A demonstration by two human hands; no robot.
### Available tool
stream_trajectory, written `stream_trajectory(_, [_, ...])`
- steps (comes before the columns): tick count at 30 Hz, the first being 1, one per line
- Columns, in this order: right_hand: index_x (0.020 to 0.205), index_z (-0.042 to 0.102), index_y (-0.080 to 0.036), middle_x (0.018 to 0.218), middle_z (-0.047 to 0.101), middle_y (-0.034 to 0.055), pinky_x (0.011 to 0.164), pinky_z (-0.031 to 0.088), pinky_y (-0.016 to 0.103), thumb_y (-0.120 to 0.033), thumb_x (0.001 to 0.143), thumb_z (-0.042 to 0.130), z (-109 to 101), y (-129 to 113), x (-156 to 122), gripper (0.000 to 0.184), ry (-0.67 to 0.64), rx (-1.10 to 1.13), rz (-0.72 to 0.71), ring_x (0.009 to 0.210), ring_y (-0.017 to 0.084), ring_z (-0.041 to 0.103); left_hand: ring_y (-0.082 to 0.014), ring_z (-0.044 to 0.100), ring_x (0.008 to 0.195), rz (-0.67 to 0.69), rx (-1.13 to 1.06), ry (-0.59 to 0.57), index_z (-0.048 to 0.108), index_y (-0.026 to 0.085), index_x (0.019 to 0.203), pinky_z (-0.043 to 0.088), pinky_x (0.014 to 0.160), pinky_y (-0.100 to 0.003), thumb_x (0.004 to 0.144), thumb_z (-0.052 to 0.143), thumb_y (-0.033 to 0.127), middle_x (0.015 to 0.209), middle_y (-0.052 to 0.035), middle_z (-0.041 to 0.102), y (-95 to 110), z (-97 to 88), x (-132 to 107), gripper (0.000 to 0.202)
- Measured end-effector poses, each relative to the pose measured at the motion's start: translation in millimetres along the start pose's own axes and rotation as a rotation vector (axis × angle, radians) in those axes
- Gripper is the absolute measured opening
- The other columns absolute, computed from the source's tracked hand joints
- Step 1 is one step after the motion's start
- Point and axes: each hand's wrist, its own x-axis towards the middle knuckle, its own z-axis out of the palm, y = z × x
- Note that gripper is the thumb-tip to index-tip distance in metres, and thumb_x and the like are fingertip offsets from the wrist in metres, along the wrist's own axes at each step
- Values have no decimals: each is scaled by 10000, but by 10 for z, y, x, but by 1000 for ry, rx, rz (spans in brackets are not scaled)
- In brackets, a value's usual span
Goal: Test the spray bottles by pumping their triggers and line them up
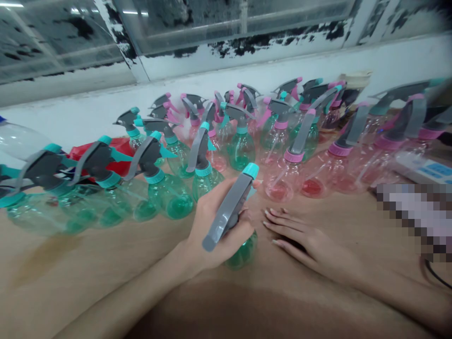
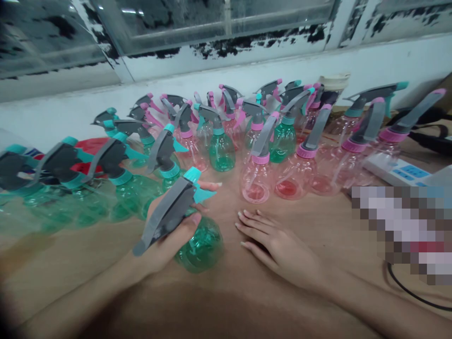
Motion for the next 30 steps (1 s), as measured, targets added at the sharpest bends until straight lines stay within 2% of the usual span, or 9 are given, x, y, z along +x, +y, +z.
stream_trajectory(11, [1420,456,-252,1466,479,27,1153,334,483,-291,978,476,9,10,-7,444,-11,-2,5,1369,213,412,-144,557,607,3,4,-2,569,214,990,470,604,-292,697,515,148,721,30,567,8,-13,7,306])
stream_trajectory(17, [1439,427,-270,1462,485,29,1148,340,485,-289,974,487,15,17,-9,469,5,18,3,1361,218,425,-116,440,539,16,-29,-17,554,201,974,416,542,-273,709,511,153,695,42,474,12,-12,30,272])
stream_trajectory(22, [1431,439,-236,1471,472,35,1152,338,475,-306,989,453,13,17,-11,447,-21,-26,3,1372,208,408,-108,393,518,74,-51,-73,556,216,973,383,519,-263,660,477,96,667,58,418,-8,-40,42,344])
stream_trajectory(26, [1400,483,-217,1467,475,47,1148,342,480,-312,991,449,4,6,-6,422,-30,-28,14,1367,215,417,-121,396,533,29,-22,-100,522,226,831,363,512,-264,651,486,109,633,58,411,32,-83,54,218])
stream_trajectory(30, [1404,480,-238,1458,488,47,1147,345,481,-305,979,479,5,4,-2,430,-5,2,18,1359,218,428,-127,428,524,-41,-33,-164,468,238,773,360,499,-266,689,499,144,632,59,455,58,-121,84,130])
